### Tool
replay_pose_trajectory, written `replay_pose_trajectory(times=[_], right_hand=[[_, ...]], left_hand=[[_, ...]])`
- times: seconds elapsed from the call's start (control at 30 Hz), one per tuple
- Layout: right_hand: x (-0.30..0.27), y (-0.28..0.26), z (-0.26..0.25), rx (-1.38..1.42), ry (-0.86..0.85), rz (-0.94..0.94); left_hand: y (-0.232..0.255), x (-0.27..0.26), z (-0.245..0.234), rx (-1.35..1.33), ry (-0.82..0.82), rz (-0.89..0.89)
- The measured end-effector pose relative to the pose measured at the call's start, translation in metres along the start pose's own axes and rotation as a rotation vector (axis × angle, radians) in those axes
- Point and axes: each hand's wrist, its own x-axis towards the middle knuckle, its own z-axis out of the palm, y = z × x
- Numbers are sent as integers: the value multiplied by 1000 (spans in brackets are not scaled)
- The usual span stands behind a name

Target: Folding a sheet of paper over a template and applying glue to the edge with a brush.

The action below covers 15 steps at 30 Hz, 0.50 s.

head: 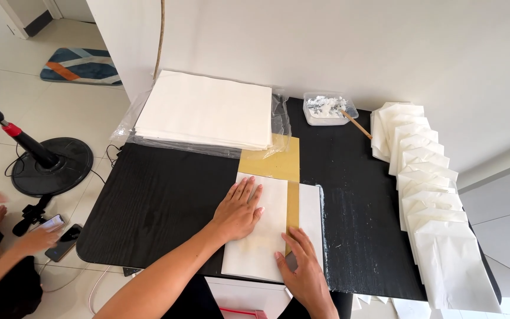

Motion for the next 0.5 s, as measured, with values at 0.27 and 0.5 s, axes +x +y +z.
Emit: replay_pose_trajectory(times=[0.27, 0.5], right_hand=[[27, -18, -19, -177, -110, -66], [70, -20, -22, -310, -227, 11]], left_hand=[[2, 0, -2, 51, 35, 36], [0, -1, 1, 55, 64, 51]])
